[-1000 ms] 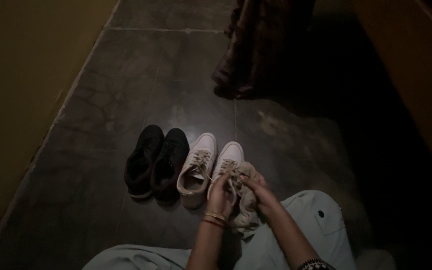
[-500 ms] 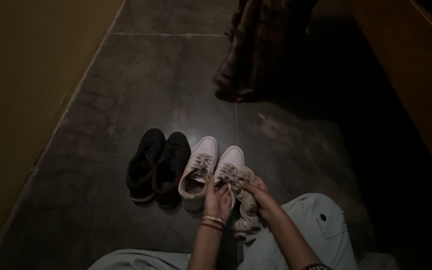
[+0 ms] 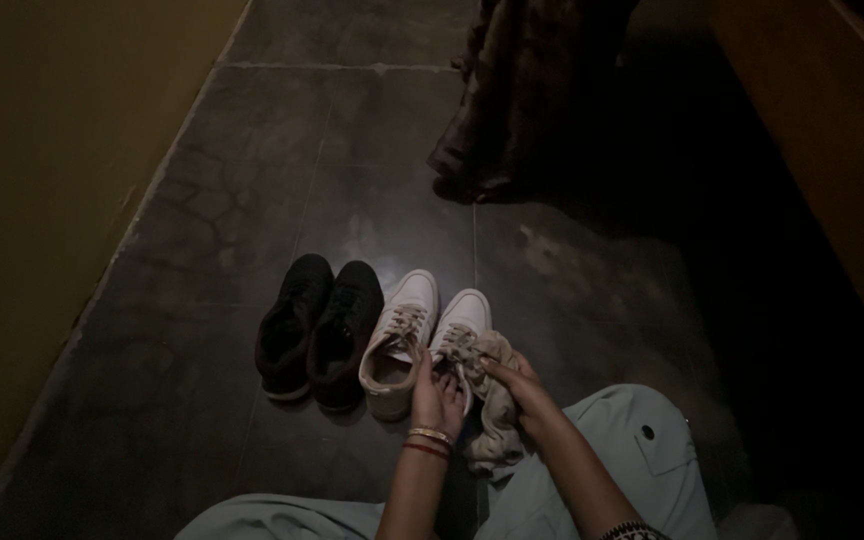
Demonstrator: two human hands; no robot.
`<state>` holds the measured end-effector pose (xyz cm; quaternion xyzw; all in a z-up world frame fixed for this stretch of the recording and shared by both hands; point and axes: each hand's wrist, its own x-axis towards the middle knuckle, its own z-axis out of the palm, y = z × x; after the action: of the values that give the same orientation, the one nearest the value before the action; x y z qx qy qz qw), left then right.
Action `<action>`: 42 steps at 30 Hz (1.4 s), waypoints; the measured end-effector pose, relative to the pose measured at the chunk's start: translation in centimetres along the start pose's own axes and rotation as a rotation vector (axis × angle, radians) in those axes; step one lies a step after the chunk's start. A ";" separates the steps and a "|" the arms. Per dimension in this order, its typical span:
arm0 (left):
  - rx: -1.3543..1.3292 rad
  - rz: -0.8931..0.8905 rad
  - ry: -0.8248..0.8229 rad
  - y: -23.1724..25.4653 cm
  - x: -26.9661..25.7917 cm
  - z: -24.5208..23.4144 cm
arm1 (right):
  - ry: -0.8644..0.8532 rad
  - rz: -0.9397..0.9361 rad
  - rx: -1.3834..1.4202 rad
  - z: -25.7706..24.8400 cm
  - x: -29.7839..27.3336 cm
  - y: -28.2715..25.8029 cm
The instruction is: The person sits on the floor and wipes a pair of white sneakers with a cloth. They clean the upper, sides, and sole of one shoe, then place it next to the other shoe. A pair of dark shoes is also visible on the floor nearby.
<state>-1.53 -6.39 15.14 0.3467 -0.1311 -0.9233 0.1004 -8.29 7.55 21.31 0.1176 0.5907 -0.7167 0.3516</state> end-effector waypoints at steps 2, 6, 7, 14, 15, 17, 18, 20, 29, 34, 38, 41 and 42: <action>0.026 0.026 0.025 0.0 -0.7 0.5 | 0.016 0.033 -0.010 0.0 -0.1 -0.1; 0.064 0.082 0.004 0.0 -1.6 1.0 | 0.012 0.035 0.004 -0.1 -0.1 -0.2; 0.056 0.089 -0.032 0.1 -1.5 0.9 | 0.009 0.033 0.020 -0.1 -0.1 -0.1; -0.039 0.111 -0.058 -0.2 -0.4 0.2 | -0.051 -0.042 0.069 -0.5 0.7 0.8; -0.051 0.103 -0.040 -0.1 -0.6 0.3 | -0.034 -0.023 0.056 -0.5 0.6 0.7; -0.079 0.091 -0.048 0.2 -0.9 0.6 | -0.002 0.017 0.029 -0.4 0.4 0.3; -0.096 0.087 -0.073 0.3 -1.1 0.7 | 0.005 0.023 0.021 -0.3 0.3 0.2; -0.125 0.061 -0.080 0.5 -1.4 0.9 | 0.017 0.035 0.005 -0.1 0.2 0.1; -0.137 -0.012 0.024 0.5 -1.4 0.6 | -0.008 0.000 0.007 -0.1 0.1 0.1; -0.049 0.025 0.064 0.2 -1.0 0.1 | 0.035 0.045 -0.037 0.3 -0.5 -0.5; -0.100 0.023 -0.076 0.1 -0.3 -0.8 | 0.024 0.026 -0.047 0.1 -0.4 -0.4; -0.073 0.006 -0.039 0.5 -1.0 -0.1 | 0.007 0.015 -0.039 0.1 -0.3 -0.3; -0.058 0.019 -0.067 0.5 -1.4 0.3 | 0.014 0.019 -0.038 0.1 -0.3 -0.3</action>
<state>-0.60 -6.44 16.39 0.3114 -0.1108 -0.9368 0.1150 -8.29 7.60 21.74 0.1214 0.6056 -0.7010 0.3564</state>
